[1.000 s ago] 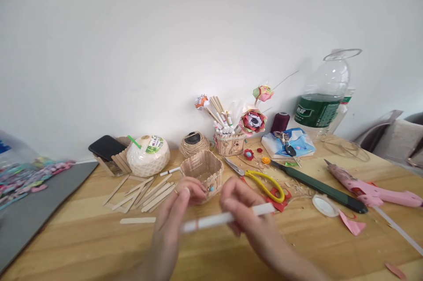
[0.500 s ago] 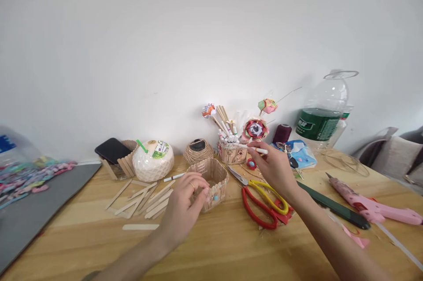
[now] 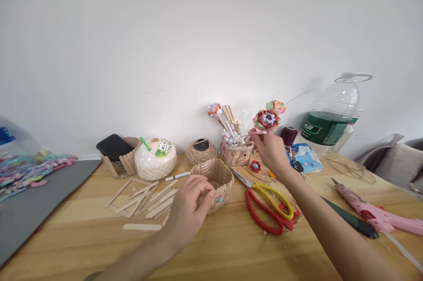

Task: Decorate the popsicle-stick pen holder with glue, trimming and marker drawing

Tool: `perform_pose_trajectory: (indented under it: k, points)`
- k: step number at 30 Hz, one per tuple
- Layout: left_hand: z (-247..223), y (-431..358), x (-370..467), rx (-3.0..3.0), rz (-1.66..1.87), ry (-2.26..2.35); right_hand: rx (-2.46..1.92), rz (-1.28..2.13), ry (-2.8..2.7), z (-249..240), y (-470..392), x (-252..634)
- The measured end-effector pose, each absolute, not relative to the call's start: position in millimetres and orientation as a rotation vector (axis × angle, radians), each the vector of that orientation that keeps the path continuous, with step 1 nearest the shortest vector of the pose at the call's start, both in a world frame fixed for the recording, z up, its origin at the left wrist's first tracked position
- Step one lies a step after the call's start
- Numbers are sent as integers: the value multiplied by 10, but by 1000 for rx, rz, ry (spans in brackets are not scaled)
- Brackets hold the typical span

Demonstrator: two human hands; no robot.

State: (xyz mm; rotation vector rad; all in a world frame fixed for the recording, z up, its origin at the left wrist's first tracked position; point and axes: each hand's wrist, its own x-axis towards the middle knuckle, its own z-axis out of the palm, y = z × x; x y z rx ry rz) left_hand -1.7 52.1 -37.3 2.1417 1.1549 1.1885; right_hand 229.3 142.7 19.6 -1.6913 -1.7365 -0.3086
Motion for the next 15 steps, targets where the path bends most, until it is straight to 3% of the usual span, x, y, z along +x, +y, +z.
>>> perform_pose_trajectory:
  k: [10, 15]
  points:
    - [-380, 532, -3, 2157, 1190, 1153, -1788, -119, -1945, 212, 1652, 2195]
    - [-367, 527, -16, 2172, 1185, 1142, -1868, -205, -1853, 94, 1590, 2248]
